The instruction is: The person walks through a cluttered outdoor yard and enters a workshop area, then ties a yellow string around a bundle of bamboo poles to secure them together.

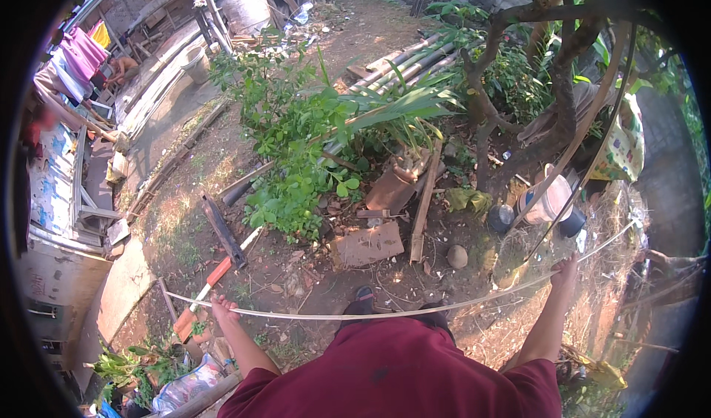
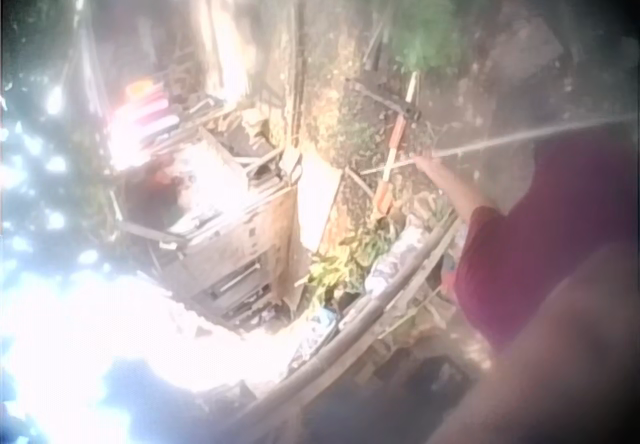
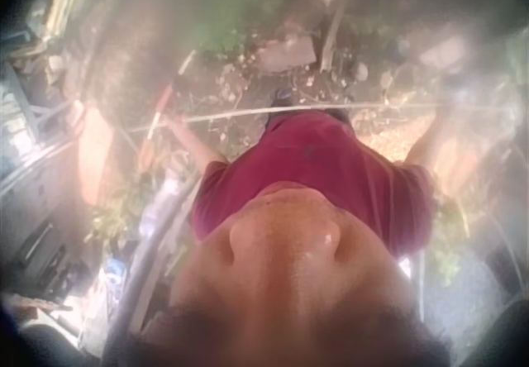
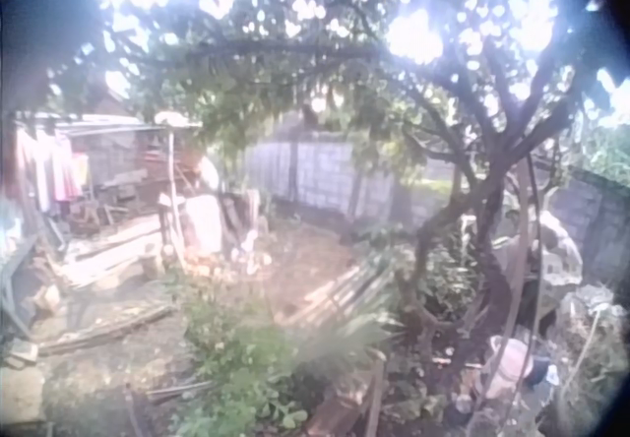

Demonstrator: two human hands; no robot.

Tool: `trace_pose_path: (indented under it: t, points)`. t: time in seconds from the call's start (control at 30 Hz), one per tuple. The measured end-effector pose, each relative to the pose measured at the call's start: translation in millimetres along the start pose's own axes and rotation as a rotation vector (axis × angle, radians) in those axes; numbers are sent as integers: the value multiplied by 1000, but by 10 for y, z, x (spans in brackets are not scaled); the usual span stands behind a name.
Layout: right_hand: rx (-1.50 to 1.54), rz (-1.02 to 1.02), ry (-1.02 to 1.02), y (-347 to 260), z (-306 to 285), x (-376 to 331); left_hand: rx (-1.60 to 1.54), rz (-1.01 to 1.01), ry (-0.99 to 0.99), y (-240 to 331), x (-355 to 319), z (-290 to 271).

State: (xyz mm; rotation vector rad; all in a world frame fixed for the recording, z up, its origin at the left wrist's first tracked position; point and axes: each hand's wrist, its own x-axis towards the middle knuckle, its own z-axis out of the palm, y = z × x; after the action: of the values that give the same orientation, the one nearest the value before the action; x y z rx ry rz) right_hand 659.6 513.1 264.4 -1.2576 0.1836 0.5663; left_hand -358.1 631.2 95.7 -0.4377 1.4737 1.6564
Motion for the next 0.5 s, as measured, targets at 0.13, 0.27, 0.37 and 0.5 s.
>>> trace_pose_path:
  t: [0.13,0.27,0.37,0.5]
  points:
    - [-191,-35,170,321,-396,27,20,-3,134,-92,66,-502]
    - [-316,-54,256,591,-484,-103,106,58,248,-74,99,-806]
    - [-362,-23,198,574,-490,-132,126,103,212,-60,76,-639]
    - [-397,-12,204,560,-405,-77,58,85,211,-45,109,-630]
